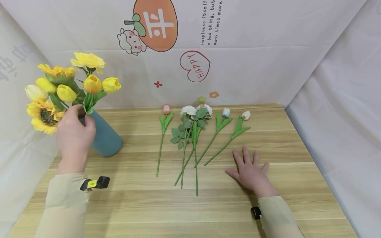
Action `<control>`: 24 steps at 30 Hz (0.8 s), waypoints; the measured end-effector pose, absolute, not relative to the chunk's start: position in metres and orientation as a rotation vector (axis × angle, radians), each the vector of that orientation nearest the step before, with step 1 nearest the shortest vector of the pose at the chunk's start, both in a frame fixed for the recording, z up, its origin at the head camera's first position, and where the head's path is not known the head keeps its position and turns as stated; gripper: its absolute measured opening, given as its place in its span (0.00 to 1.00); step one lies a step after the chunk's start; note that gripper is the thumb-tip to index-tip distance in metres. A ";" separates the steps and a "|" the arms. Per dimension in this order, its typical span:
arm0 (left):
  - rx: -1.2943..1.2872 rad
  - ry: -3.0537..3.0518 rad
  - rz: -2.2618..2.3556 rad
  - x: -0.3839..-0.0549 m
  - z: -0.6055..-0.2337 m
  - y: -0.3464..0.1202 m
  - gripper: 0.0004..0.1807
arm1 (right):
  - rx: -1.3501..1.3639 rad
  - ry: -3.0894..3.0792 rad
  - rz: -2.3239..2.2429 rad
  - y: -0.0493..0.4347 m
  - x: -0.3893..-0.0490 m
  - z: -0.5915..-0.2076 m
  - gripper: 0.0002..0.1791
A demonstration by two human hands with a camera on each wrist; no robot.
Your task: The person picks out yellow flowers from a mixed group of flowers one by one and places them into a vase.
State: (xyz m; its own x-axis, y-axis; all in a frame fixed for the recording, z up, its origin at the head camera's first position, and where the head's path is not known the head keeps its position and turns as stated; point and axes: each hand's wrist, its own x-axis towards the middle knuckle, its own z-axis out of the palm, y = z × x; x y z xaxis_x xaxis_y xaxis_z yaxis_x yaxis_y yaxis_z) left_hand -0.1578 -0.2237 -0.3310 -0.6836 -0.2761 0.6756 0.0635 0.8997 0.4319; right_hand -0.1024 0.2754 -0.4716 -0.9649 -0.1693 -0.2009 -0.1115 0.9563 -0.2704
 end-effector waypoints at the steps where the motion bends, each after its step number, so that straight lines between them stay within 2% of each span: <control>1: 0.152 -2.258 -0.555 -0.157 -0.333 -0.224 0.15 | -0.212 2.891 -0.386 0.276 -0.103 -0.473 0.50; 14: 0.006 -2.134 -0.626 -0.137 -0.366 -0.219 0.20 | -0.203 2.870 -0.365 0.274 -0.101 -0.472 0.50; 24: -0.098 -2.267 -0.610 -0.133 -0.391 -0.207 0.16 | -0.199 2.850 -0.385 0.274 -0.103 -0.471 0.51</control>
